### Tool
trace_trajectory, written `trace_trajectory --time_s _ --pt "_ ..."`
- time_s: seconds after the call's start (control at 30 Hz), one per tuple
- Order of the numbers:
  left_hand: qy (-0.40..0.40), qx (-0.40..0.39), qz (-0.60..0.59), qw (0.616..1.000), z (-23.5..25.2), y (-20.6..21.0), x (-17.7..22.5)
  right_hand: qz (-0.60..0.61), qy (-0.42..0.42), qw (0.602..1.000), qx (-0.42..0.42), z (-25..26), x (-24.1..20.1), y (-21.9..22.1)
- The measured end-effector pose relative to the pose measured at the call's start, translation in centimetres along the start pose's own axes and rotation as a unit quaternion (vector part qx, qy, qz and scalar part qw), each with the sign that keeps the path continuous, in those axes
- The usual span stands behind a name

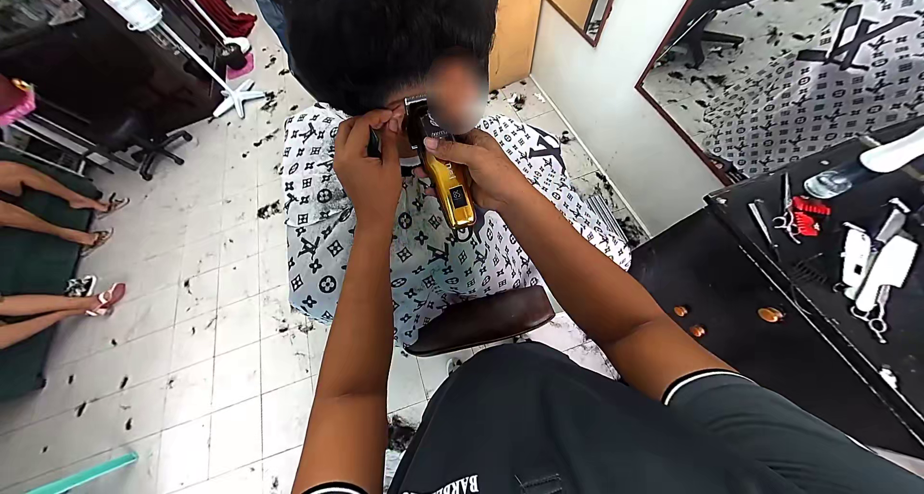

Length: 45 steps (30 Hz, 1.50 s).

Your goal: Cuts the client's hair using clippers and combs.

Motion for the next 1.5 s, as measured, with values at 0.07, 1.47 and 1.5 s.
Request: trace_trajectory --time_s 0.07,1.47,1.5 --pt "0.001 0.0 -0.003 1.0 0.0 0.0 -0.1 0.001 -0.013 1.0 0.0 0.1 -0.1 0.2" --pt "-0.008 -0.008 -0.023 1.0 0.3 0.3 -0.5 -0.051 -0.012 0.999 -0.013 -0.3 -0.6 -0.2" --pt "-0.007 -0.006 -0.025 1.0 0.3 0.3 -0.6 -0.047 -0.016 0.999 -0.013 -0.3 -0.8 -0.3"
Point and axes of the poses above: each hand's wrist, its own z-axis towards the middle knuckle, its own y-axis out of the palm, x = y × z, the point moved 10 cm from there along z, towards the middle knuckle, and after that the axes turned 14 degrees about z, right-handed, at the moved point
